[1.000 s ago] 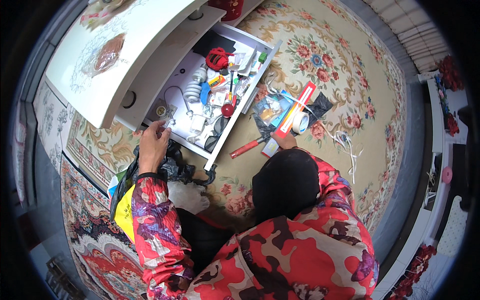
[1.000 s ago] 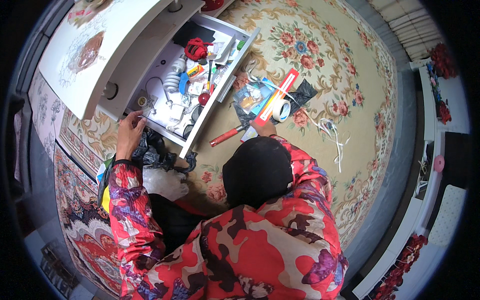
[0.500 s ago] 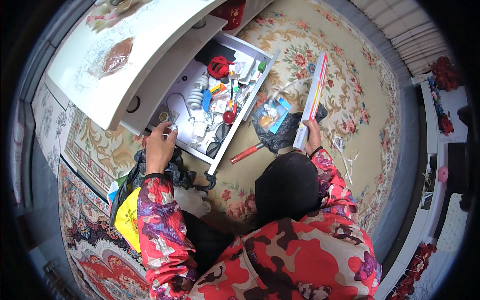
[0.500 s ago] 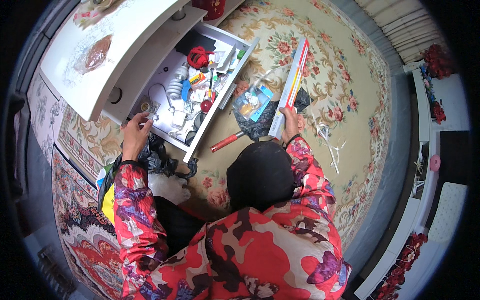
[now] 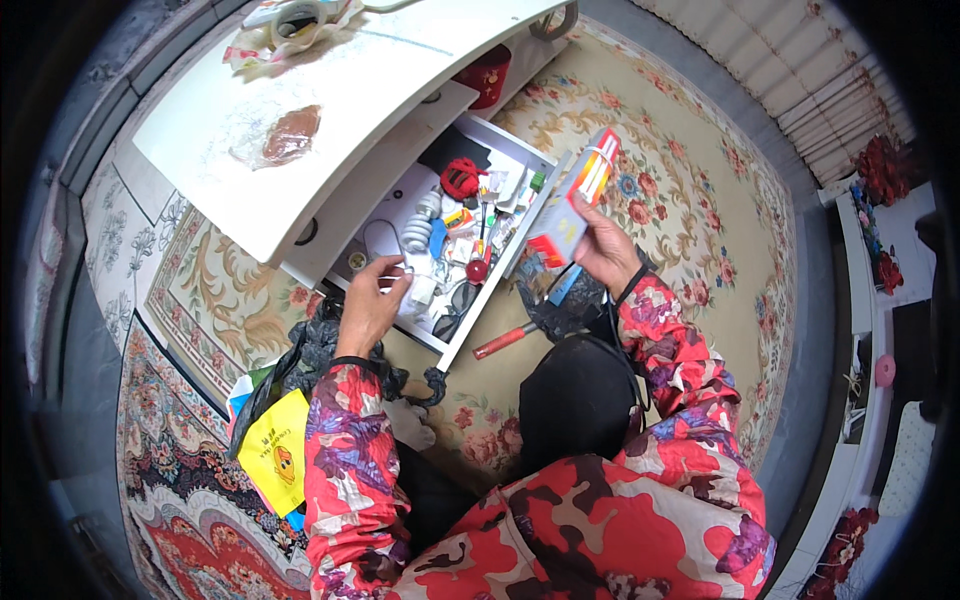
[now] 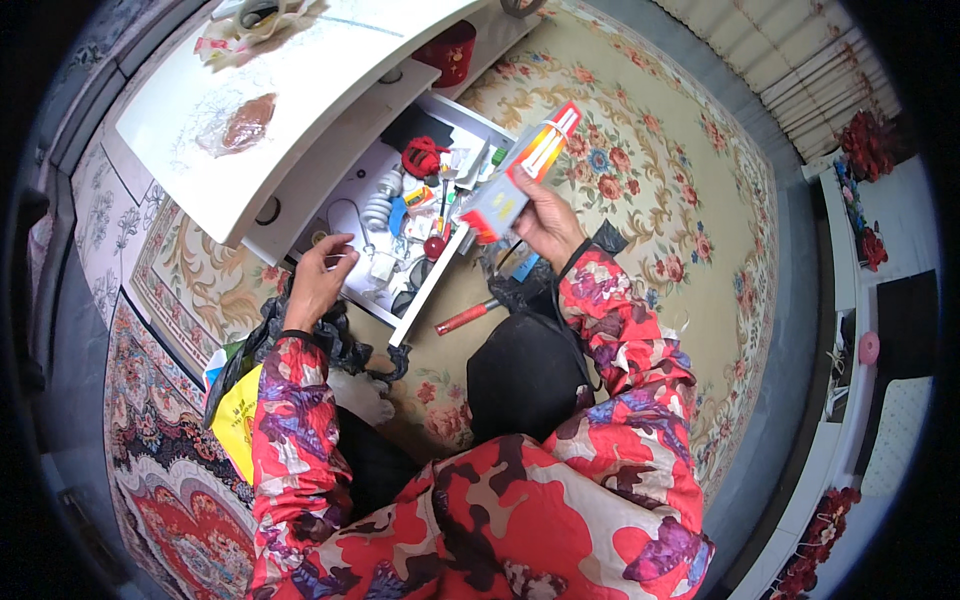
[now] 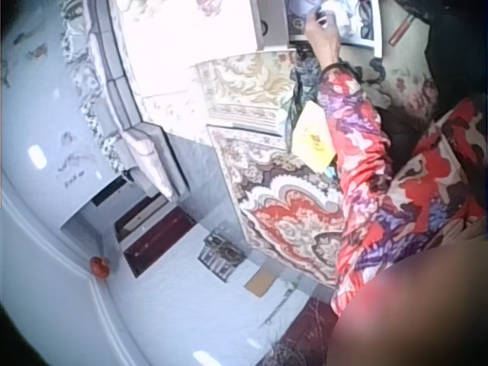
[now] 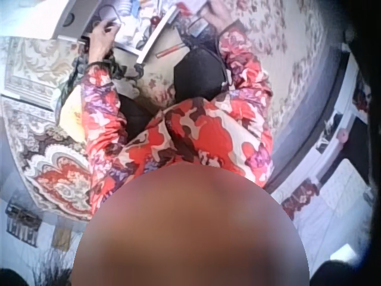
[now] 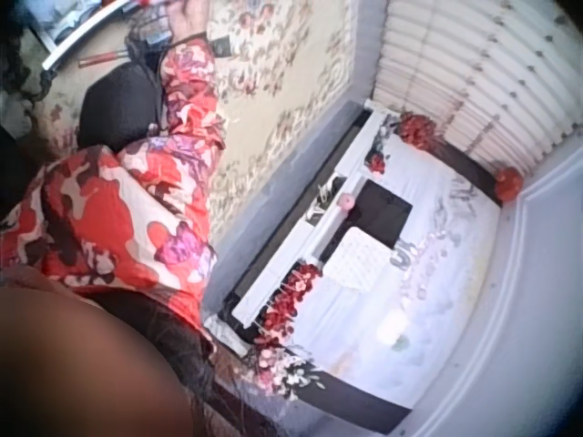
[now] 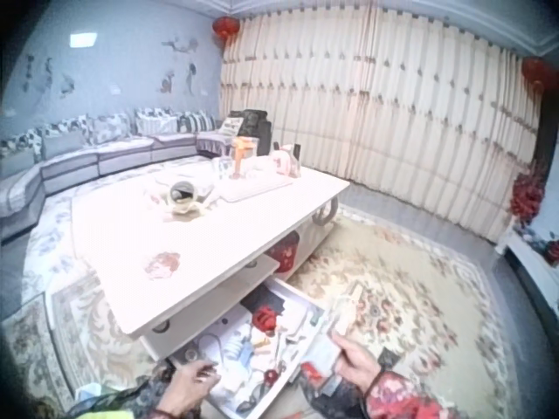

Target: The person sits on the floor and organizes a low table drawer. They move various items around, including a red cloth, a white bottle, and a box, then place a black plastic bag and a bubble-wrapped package into the drawer. The drawer is closed, and the person picks up a broom and a plastic bag before walking away.

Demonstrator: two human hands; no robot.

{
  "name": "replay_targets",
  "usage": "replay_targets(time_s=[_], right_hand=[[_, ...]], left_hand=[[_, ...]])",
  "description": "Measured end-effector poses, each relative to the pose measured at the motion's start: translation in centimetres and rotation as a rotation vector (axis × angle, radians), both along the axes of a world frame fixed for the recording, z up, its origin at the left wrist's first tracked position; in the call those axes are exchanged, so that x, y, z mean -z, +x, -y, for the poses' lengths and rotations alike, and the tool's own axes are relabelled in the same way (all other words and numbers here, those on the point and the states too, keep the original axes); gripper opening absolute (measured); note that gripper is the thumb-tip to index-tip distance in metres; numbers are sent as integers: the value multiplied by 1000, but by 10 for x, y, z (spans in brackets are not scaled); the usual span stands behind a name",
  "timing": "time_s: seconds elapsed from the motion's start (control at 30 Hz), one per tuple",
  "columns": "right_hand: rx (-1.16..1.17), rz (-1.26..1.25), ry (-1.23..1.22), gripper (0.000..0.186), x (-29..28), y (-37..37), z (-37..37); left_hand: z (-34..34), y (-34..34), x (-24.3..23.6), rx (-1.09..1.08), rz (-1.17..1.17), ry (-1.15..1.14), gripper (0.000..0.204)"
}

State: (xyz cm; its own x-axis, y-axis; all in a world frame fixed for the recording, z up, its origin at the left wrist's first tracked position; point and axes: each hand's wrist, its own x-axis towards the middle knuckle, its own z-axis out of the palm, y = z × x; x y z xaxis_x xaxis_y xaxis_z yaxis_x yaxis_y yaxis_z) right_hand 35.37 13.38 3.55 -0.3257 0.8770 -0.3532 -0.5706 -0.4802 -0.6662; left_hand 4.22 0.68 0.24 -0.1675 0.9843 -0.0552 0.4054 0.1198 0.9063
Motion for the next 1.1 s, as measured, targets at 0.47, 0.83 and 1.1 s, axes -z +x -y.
replay_targets(time_s=[0.47, 0.83, 1.1], right_hand=[[-374, 158, 98, 26, 1, -136, 42], [105, -68, -117, 23, 46, -69, -46], [819, -82, -52, 52, 97, 104, -119]], left_hand=[[-5, 8, -26, -248, 843, 203, 30], [-4, -6, -17, -351, 1030, 276, 25], [-3, -11, 11, -504, 1070, 24, 34]])
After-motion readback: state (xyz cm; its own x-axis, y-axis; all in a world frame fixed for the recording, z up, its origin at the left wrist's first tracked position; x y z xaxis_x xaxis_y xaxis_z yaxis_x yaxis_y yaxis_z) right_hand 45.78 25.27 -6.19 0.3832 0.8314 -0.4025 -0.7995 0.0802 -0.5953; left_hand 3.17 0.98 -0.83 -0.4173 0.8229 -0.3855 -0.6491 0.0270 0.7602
